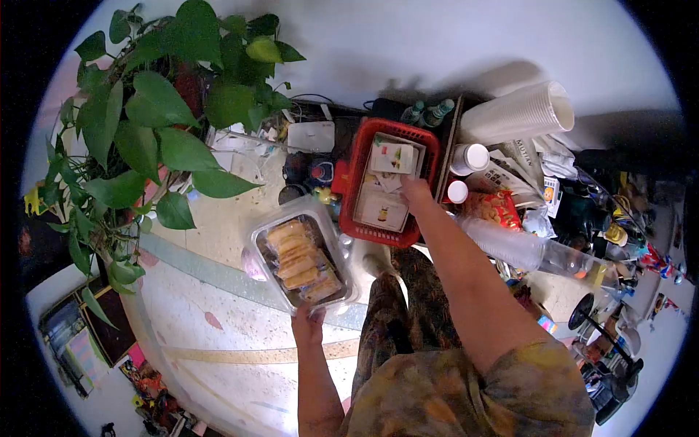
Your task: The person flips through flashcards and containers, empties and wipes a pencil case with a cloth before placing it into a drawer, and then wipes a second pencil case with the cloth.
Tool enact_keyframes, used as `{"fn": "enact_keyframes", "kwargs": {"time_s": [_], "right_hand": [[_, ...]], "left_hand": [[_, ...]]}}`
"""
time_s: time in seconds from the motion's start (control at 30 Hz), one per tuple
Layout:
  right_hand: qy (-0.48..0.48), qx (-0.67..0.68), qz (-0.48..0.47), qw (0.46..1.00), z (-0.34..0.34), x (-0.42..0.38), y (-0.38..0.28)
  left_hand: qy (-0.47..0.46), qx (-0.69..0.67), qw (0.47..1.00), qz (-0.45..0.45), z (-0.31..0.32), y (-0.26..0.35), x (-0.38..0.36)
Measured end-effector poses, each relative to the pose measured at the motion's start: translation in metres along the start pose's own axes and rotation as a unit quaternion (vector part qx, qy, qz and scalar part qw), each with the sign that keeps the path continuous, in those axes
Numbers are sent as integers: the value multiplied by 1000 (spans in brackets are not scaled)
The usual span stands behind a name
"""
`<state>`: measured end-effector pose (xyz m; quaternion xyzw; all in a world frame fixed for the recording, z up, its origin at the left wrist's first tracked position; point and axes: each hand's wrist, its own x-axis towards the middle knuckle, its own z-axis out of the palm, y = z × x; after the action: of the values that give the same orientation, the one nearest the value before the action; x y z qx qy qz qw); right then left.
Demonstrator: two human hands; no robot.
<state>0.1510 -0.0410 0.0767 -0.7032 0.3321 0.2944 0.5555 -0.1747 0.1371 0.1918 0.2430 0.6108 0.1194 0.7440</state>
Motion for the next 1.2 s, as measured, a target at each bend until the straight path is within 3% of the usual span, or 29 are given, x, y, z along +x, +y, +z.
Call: {"fn": "enact_keyframes", "kwargs": {"time_s": [0.03, 0.1, 0.17, 0.2, 0.23, 0.37, 0.43, 0.47, 0.53, 0.67, 0.77, 0.83, 0.87, 1.07, 1.13, 1.2], "right_hand": [[-48, -128, -49, 989, -3, 21, 24], [-134, -406, -219, 877, -5, 74, 89], [-168, -496, -243, 816, -11, 35, 65], [-147, -312, -146, 927, -14, -10, 30], [-116, -110, -40, 986, -15, -36, 9], [-112, -140, -63, 982, -24, -54, 3], [-99, 86, -38, 991, -29, -74, -5], [-98, 88, -40, 991, -34, -74, 1], [-113, 25, -154, 981, -50, -72, 14], [-106, 37, -142, 984, -69, -125, 0], [-132, -31, -172, 976, -87, -132, 18], [-116, -86, -224, 964, -98, -138, 28], [-63, -126, -289, 947, -99, -140, 33], [-73, -117, -259, 956, -115, -148, 51], [-79, -115, -249, 958, -115, -148, 53], [-85, -105, -238, 962, -114, -146, 54]], "left_hand": [[2, -1, 1000, -2, -1, 0, 0], [-7, 21, 1000, -14, -2, 0, 0], [-15, 22, 1000, -10, 5, 2, -3], [-24, 26, 999, -7, 9, 3, -4], [-23, 26, 999, -8, 11, 3, -3], [-4, 56, 998, 7, 24, 4, -2], [-7, 69, 997, 18, 34, 2, 2], [-14, 97, 995, 15, 38, 0, 5], [-37, 126, 991, 6, 65, 1, 4], [-90, 179, 979, -28, 108, -14, 16], [-115, 215, 970, 5, 151, -24, 20], [-99, 219, 971, 2, 157, -43, 45], [-82, 216, 973, 3, 166, -46, 49], [-84, 276, 956, 55, 203, -43, 57], [-192, 251, 948, 29, 202, -46, 68], [-197, 226, 953, 43, 196, -60, 82]]}}
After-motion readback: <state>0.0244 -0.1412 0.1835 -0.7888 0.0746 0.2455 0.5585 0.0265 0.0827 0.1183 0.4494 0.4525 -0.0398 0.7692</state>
